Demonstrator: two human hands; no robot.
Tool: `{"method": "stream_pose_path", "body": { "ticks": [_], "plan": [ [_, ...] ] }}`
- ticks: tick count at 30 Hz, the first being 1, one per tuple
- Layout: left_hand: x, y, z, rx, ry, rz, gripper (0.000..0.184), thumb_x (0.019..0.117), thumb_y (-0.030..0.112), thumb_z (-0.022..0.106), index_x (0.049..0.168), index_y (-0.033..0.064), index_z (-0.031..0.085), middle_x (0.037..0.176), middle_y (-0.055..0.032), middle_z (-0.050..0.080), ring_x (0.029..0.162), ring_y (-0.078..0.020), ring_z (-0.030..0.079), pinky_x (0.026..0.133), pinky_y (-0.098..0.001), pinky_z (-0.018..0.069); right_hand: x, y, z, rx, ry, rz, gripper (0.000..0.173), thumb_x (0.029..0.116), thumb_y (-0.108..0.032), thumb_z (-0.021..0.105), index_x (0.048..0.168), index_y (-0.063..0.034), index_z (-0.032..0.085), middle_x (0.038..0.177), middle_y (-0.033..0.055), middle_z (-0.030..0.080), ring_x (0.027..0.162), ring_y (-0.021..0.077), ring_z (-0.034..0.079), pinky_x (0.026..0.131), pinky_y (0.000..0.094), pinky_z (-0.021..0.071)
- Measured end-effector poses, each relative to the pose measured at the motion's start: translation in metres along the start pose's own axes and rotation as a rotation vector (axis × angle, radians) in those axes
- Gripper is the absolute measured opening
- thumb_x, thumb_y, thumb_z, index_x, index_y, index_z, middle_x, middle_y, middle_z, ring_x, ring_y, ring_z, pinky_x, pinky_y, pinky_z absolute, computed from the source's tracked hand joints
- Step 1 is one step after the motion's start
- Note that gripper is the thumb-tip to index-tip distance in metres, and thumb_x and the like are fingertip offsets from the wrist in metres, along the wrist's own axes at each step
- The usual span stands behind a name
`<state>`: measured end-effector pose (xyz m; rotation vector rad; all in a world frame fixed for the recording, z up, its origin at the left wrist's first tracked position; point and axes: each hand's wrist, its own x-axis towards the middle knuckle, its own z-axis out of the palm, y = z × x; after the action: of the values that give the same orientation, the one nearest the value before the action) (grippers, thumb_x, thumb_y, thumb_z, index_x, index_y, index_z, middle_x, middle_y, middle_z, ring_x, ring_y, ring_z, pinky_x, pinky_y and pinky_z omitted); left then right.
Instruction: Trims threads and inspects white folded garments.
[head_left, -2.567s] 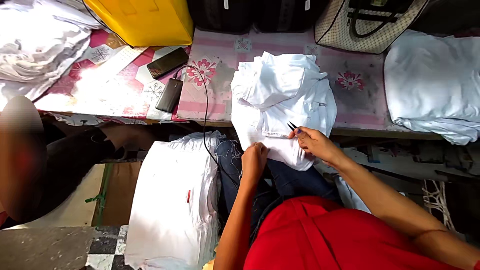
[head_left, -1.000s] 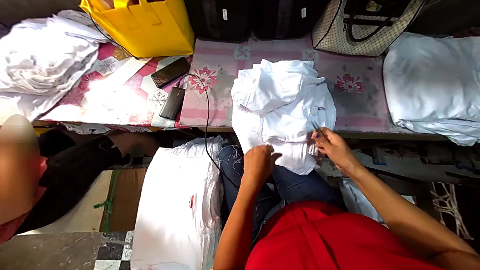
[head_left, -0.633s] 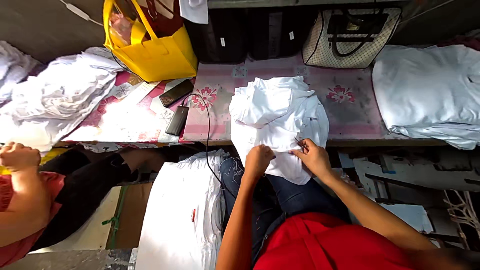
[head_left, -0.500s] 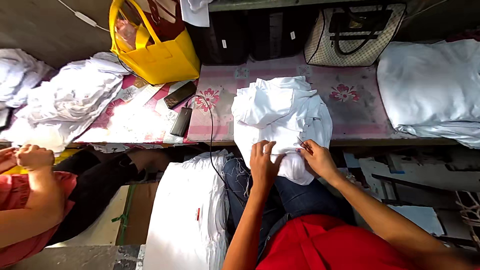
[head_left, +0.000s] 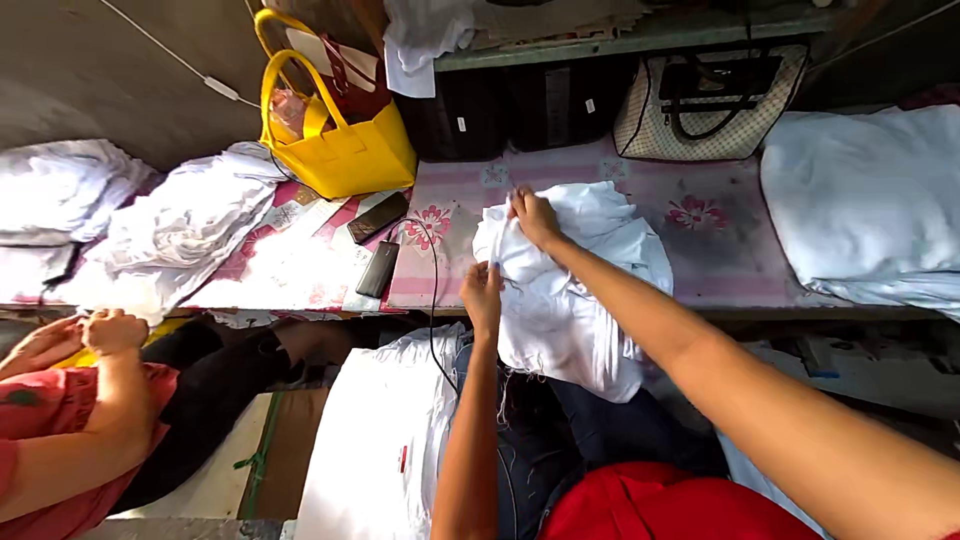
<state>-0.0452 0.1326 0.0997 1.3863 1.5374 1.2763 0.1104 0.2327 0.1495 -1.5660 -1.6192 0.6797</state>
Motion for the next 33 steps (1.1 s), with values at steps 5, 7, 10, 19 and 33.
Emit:
{"method": "stream_pose_path", "body": {
  "ticks": [5, 7, 10, 19, 33],
  "plan": [
    [-0.087, -0.012, 0.006, 0.332, -0.146, 0.532, 0.028, 0.0868, 0.019, 0.078, 0.103, -0.003, 0.074, 0.108, -0.0212, 0.072, 0.104, -0.0349, 0.069, 0.094, -0.0483, 0.0556, -0.034, 0.025, 0.008, 0.142, 0.275, -0.179, 0.031, 0.1112, -0.018, 0.039, 0.119, 0.0045, 0.06, 0.101, 0.0185, 0.068, 0.089, 0.0272, 0.068, 0.081, 0.0447, 0.0567],
    [-0.098, -0.03, 0.008, 0.45, -0.236, 0.564, 0.026, 0.0867, 0.015, 0.074, 0.108, 0.0002, 0.075, 0.119, -0.0227, 0.069, 0.113, -0.0417, 0.065, 0.097, -0.0542, 0.0527, -0.063, 0.026, -0.007, 0.128, 0.308, -0.249, 0.03, 0.1092, -0.012, 0.042, 0.119, 0.0061, 0.063, 0.114, 0.0202, 0.066, 0.102, 0.0265, 0.067, 0.091, 0.042, 0.0558],
    [-0.09, -0.045, -0.001, 0.387, -0.177, 0.561, 0.017, 0.0862, -0.001, 0.065, 0.1, -0.0031, 0.075, 0.112, -0.0228, 0.07, 0.109, -0.0384, 0.067, 0.095, -0.0472, 0.0563, -0.124, 0.034, -0.028, 0.078, 0.115, -0.214, 0.025, 0.1026, -0.011, 0.052, 0.109, 0.0037, 0.071, 0.109, 0.017, 0.07, 0.1, 0.0226, 0.068, 0.09, 0.0383, 0.0561],
    [-0.077, 0.033, -0.026, 0.155, -0.237, 0.393, 0.016, 0.0912, 0.001, 0.064, 0.1, -0.0062, 0.074, 0.099, -0.017, 0.075, 0.092, -0.0247, 0.073, 0.084, -0.0402, 0.0593, -0.17, 0.034, -0.033, 0.027, -0.183, -0.365, 0.014, 0.0919, -0.012, 0.069, 0.098, -0.0018, 0.076, 0.1, 0.013, 0.074, 0.09, 0.0233, 0.072, 0.08, 0.0423, 0.0584],
    [0.008, 0.001, -0.08, -0.585, 0.364, -0.262, 0.013, 0.1044, 0.004, 0.054, 0.102, -0.0047, 0.063, 0.072, -0.002, 0.067, 0.059, -0.0077, 0.064, 0.061, -0.0233, 0.0575, -0.21, 0.023, -0.06, 0.102, 0.024, -0.346, 0.014, 0.0901, -0.017, 0.072, 0.094, -0.0073, 0.081, 0.077, 0.0046, 0.065, 0.07, 0.0058, 0.058, 0.067, 0.0206, 0.0496]
  ]
}}
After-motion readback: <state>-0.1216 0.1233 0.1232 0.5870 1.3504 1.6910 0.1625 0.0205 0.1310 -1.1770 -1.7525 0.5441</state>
